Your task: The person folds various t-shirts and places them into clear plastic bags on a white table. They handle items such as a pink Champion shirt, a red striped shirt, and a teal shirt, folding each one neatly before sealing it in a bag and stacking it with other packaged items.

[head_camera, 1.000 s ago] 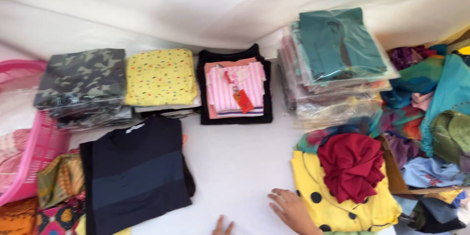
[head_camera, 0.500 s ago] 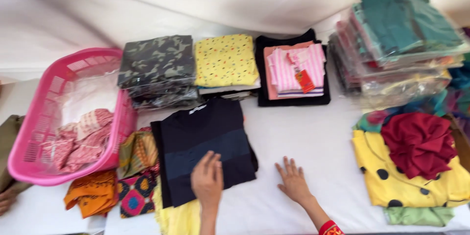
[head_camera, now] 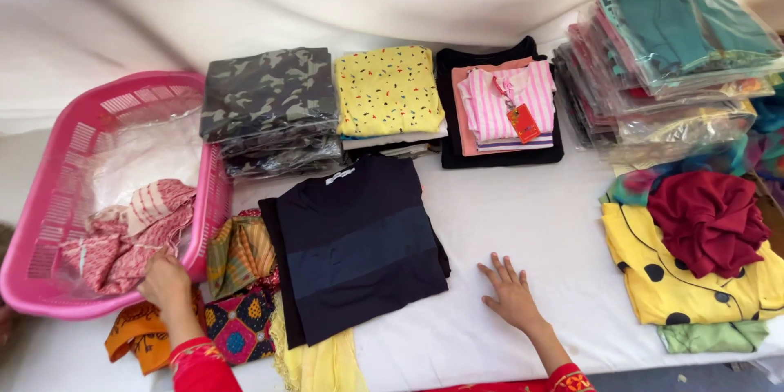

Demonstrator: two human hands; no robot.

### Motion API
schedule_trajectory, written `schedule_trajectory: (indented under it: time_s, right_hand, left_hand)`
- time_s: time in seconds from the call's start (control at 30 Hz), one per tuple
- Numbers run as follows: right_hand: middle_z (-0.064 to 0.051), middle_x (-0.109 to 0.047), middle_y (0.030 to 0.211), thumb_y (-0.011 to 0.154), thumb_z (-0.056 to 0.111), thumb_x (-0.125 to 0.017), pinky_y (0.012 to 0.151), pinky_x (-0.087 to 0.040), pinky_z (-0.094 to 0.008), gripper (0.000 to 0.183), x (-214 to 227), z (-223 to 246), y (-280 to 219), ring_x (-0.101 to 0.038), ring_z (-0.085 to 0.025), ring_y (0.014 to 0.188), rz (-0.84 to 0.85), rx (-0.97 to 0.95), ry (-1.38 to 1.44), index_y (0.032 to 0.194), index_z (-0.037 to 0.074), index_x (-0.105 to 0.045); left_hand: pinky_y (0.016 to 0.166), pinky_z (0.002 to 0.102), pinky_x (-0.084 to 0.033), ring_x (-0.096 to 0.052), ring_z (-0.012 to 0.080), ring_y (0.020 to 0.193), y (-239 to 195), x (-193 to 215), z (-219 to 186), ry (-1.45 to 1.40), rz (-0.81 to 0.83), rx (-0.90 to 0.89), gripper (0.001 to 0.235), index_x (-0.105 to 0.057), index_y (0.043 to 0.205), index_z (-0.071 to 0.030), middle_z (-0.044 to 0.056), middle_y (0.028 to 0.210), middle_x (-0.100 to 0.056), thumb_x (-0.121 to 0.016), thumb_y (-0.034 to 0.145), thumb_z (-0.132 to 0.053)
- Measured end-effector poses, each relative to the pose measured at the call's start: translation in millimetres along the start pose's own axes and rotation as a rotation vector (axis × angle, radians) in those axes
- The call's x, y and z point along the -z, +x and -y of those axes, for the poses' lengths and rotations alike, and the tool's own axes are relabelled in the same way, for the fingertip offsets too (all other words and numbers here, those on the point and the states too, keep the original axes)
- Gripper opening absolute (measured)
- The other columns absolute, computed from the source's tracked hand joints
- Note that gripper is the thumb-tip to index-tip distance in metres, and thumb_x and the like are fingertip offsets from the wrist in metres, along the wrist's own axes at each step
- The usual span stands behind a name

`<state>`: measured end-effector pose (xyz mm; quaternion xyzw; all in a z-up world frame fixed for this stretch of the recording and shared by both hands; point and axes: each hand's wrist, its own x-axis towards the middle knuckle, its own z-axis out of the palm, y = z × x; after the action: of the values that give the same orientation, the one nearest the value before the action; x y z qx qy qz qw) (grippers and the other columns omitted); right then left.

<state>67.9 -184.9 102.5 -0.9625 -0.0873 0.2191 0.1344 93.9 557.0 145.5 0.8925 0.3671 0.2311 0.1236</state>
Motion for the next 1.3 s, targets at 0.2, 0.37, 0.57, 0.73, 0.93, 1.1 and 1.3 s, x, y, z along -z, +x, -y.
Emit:
schedule_trajectory:
  time_s: [0.2, 0.37, 0.57, 0.73, 0.93, 1.1, 1.3]
  right_hand:
    - [-0.003, -0.007, 0.171, 0.089, 0.033, -0.073, 0.124, -0.014, -0.061, 0.080, 0.0, 3.3, -1.7, -0.003, -0.030, 0.158, 0.001, -0.025, 0.015, 0.156, 0.033, -0.029]
    - [-0.002, -0.006, 0.170, 0.088, 0.032, -0.072, 0.124, -0.013, -0.062, 0.080, -4.0, 3.0, -0.9, -0.002, -0.029, 0.158, -0.022, -0.024, 0.032, 0.155, 0.033, -0.029]
    - [0.000, -0.005, 0.171, 0.084, 0.030, -0.073, 0.124, -0.011, -0.063, 0.083, -7.6, 8.4, -0.3, -0.001, -0.028, 0.158, -0.031, -0.084, 0.050, 0.155, 0.033, -0.029]
    - [0.000, -0.006, 0.171, 0.083, 0.030, -0.073, 0.124, -0.010, -0.062, 0.083, -4.3, 12.1, -1.8, 0.000, -0.027, 0.159, -0.025, -0.096, 0.044, 0.153, 0.032, -0.031]
    - [0.000, -0.006, 0.171, 0.081, 0.027, -0.073, 0.125, -0.007, -0.061, 0.082, -3.6, 16.3, -3.3, 0.001, -0.026, 0.159, -0.042, -0.117, 0.064, 0.153, 0.031, -0.033]
    - [0.000, -0.005, 0.171, 0.081, 0.027, -0.072, 0.125, -0.005, -0.061, 0.084, -9.6, 12.8, -2.5, 0.001, -0.026, 0.158, -0.052, -0.100, 0.078, 0.155, 0.032, -0.033]
    - [0.000, -0.004, 0.171, 0.082, 0.028, -0.071, 0.125, -0.003, -0.061, 0.081, -9.9, 10.3, -0.8, 0.003, -0.026, 0.159, -0.023, -0.109, 0.074, 0.153, 0.032, -0.032]
  left_hand:
    - [0.106, 0.053, -0.047, -0.068, 0.0349, 0.120, 64.4, -7.4, 22.0, 0.350, 0.703, 0.069, 0.045, -0.070, 0.137, -0.020, 0.017, 0.134, -0.070, -0.056, 0.104, -0.047]
    - [0.110, 0.046, -0.051, -0.075, 0.0260, 0.119, 85.7, -26.8, 29.5, 0.199, 1.107, 0.008, 0.048, -0.061, 0.148, -0.032, 0.005, 0.140, -0.071, -0.053, 0.101, -0.034]
    - [0.106, 0.051, -0.055, -0.075, 0.0279, 0.115, 78.2, -35.0, 26.5, 0.298, 1.127, 0.357, 0.048, -0.050, 0.156, -0.033, 0.013, 0.141, -0.071, -0.047, 0.108, -0.033]
    - [0.099, 0.062, -0.041, -0.054, 0.0535, 0.120, 81.3, -81.5, 51.5, 0.138, 0.501, 0.125, 0.060, -0.037, 0.151, 0.002, 0.042, 0.138, -0.044, -0.038, 0.121, -0.050]
    - [0.095, 0.049, -0.056, -0.071, 0.0346, 0.115, 79.4, -72.4, 39.3, 0.572, 0.616, -0.156, 0.044, -0.061, 0.144, -0.031, 0.017, 0.128, -0.072, -0.054, 0.102, -0.026]
    - [0.081, 0.043, -0.053, -0.067, 0.0265, 0.090, 75.1, -41.6, 14.2, 0.520, 0.394, -0.138, 0.024, -0.079, 0.109, -0.023, 0.013, 0.104, -0.070, -0.061, 0.106, -0.039]
    - [0.084, 0.036, -0.047, -0.058, 0.0231, 0.098, 87.0, 43.4, -43.0, 0.287, -0.428, -0.468, 0.036, -0.069, 0.093, -0.010, 0.009, 0.106, -0.057, -0.056, 0.116, -0.035]
